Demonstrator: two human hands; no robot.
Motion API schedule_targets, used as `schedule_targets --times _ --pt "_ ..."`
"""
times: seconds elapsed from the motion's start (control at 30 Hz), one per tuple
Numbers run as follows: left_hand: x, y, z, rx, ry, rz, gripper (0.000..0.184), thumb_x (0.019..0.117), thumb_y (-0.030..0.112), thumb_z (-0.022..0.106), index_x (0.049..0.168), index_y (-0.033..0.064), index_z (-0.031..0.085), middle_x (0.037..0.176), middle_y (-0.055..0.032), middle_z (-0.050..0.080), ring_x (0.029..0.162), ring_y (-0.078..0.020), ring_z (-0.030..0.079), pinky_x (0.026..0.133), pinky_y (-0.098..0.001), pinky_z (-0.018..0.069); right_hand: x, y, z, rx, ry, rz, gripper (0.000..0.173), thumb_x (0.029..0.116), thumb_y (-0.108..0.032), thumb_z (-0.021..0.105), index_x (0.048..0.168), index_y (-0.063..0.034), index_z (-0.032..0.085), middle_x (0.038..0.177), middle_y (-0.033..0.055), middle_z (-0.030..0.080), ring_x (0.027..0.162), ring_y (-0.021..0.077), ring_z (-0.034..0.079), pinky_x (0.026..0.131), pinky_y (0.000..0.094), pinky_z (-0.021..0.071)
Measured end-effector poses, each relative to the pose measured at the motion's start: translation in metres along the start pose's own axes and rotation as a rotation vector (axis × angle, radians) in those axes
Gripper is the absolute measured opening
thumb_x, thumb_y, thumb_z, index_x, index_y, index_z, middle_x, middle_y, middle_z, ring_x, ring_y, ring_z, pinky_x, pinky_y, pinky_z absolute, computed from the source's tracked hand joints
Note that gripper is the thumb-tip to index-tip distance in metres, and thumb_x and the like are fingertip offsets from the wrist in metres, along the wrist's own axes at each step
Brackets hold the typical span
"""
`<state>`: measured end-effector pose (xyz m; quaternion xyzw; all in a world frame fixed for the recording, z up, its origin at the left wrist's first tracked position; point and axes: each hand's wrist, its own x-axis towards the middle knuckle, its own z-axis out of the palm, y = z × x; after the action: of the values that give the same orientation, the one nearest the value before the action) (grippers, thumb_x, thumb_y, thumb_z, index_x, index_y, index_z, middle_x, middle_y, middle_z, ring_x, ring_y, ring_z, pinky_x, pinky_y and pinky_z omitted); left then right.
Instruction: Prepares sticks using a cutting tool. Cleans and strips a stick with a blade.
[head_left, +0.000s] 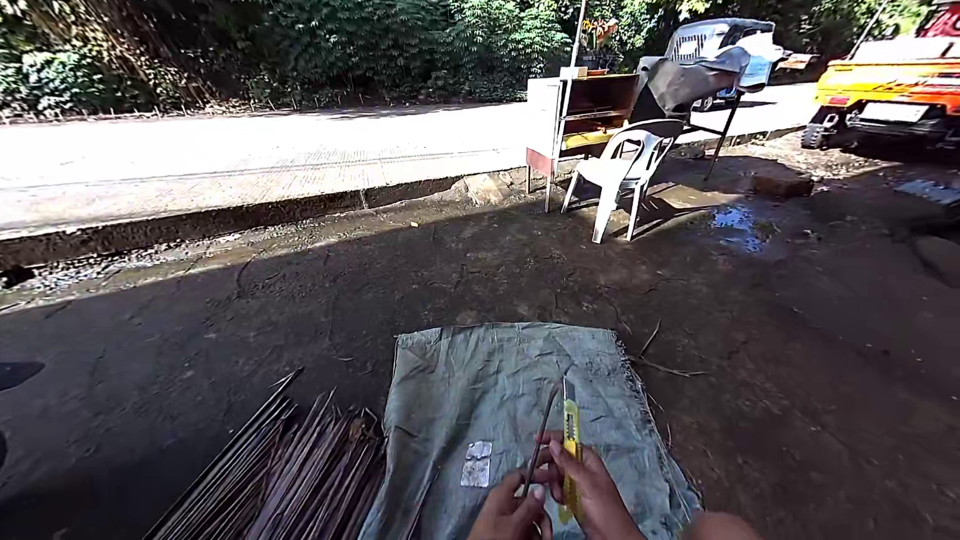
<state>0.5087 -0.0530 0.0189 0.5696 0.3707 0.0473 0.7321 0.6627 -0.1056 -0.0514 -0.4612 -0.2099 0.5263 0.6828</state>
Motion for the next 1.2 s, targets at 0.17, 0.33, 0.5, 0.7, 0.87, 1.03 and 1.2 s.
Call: schedule_targets --times 0.17,0.33,0.5,0.7,0.87,1.03,1.2 --pt "0.038 -0.008 -0.028 -0.366 0.107 0.095 0.024 0.1115 0.012 0.027 0.114 0.0094 0.05 0.062 0.0091 0.042 0.043 0.0033 0.029 0.039 -0.0125 0.027 0.019 -0.01 -0.004 -0.304 -0.089 -0.061 0.035 0.1087 -0.018 0.034 0.129 0.0022 0.055 0.075 -0.0056 0.064 0.052 -0.0032 0.048 0.051 0.0142 0.0413" --pt "0.044 -0.008 -0.045 -0.476 0.169 0.067 0.035 0.1133 0.017 0.023 0.098 0.0094 0.053 0.057 0.0087 0.043 0.042 0.0027 0.035 0.04 -0.0119 0.0326 0.045 -0.01 -0.001 -0.411 -0.229 -0.002 0.03 0.1015 -0.012 0.045 0.123 0.0015 0.061 0.07 -0.01 0.057 0.057 -0.0027 0.049 0.057 0.0158 0.0417" --pt "0.05 -0.018 -0.036 -0.39 0.092 -0.024 0.038 0.113 0.017 0.025 0.091 0.0099 0.055 0.058 0.0072 0.05 0.046 -0.0002 0.045 0.046 -0.0148 0.0417 0.049 0.001 0.013 -0.228 -0.181 0.111 0.013 0.0954 -0.009 0.059 0.106 -0.0044 0.065 0.061 -0.0113 0.054 0.047 -0.005 0.041 0.047 0.014 0.0355" --pt "0.01 -0.021 -0.034 0.088 0.143 0.0 0.032 0.1098 0.006 0.034 0.106 -0.0053 0.063 0.068 0.0073 0.054 0.06 -0.0008 0.053 0.063 -0.0207 0.0507 0.057 -0.003 0.011 -0.251 -0.087 0.089 0.011 0.1008 -0.006 0.052 0.096 -0.0062 0.062 0.056 -0.0127 0.048 0.046 -0.005 0.041 0.046 0.0126 0.0353" --pt "0.013 -0.026 -0.038 -0.326 0.201 -0.068 0.043 0.1114 0.01 0.023 0.084 0.0087 0.056 0.052 0.0103 0.047 0.044 0.0018 0.042 0.047 -0.014 0.0394 0.048 0.009 0.002 -1.002 -0.194 -0.246 0.025 0.1007 -0.011 0.052 0.112 0.0057 0.067 0.073 0.0137 0.062 0.062 0.0256 0.06 0.061 0.0448 0.0504" --pt "0.02 -0.021 -0.042 -0.642 0.122 -0.051 0.047 0.1103 0.013 0.011 0.079 0.0155 0.046 0.047 0.0117 0.039 0.037 0.0039 0.036 0.04 -0.0113 0.0315 0.033 0.021 0.007 -1.335 -0.31 -0.629 0.02 0.084 -0.002 0.07 0.103 0.0024 0.072 0.08 0.0183 0.071 0.065 0.0342 0.072 0.054 0.0496 0.0569" --pt "0.021 -0.027 -0.04 -0.709 0.096 -0.081 0.047 0.1102 0.013 0.01 0.08 0.016 0.045 0.047 0.0127 0.038 0.036 0.0055 0.035 0.038 -0.0098 0.0303 0.039 0.029 -0.006 -1.52 -0.196 -0.881 0.017 0.0779 -0.012 0.076 0.093 -0.0047 0.073 0.069 0.01 0.067 0.053 0.024 0.067 0.045 0.0374 0.053"
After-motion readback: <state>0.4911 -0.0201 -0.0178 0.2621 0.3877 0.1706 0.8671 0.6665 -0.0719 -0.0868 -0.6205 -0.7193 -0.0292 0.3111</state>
